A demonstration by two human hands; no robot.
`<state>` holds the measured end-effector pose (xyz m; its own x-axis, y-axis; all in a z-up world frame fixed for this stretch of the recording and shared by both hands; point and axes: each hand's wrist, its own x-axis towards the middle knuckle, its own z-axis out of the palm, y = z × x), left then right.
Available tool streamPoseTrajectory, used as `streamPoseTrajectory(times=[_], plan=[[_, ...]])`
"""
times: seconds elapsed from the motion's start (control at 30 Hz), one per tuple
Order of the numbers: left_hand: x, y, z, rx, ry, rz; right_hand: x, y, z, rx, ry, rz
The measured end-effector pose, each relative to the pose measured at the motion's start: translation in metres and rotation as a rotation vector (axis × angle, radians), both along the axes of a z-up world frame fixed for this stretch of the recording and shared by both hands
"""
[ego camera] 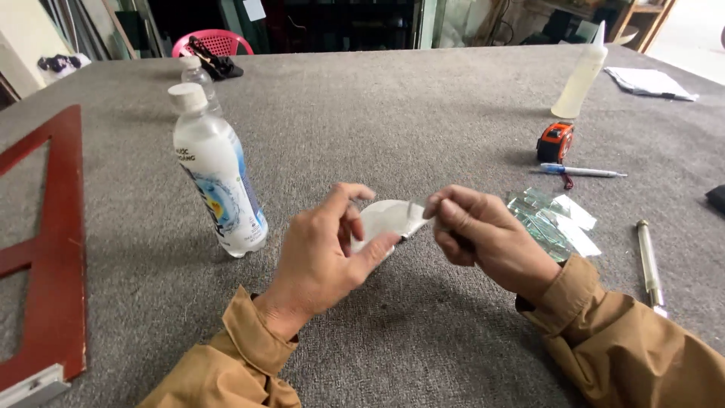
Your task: The person is picking up small rectangular glass shards and carefully arranging them onto a white semi-circular template on a workbench.
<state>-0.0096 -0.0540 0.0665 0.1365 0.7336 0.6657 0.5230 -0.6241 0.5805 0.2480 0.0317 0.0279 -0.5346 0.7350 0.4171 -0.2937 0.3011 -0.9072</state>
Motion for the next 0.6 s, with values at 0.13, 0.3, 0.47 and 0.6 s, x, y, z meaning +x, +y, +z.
streamPoseTrajectory(times=[0.13, 0.3, 0.47, 0.6], plan=[[0.009, 0.007, -0.02, 0.12, 0.173, 0.003, -0.001, -0.011, 0.014, -0.097, -0.132, 0.085], [0.011, 0.008, -0.025, 0.199, 0.09, -0.042, -0.005, -0.014, 0.018, -0.092, -0.189, 0.205], [0.012, 0.007, -0.024, 0.219, 0.098, -0.015, -0.003, -0.011, 0.019, -0.134, -0.116, 0.213], [0.01, 0.012, -0.029, 0.203, 0.138, 0.029, 0.002, -0.001, 0.022, -0.039, -0.127, 0.043]])
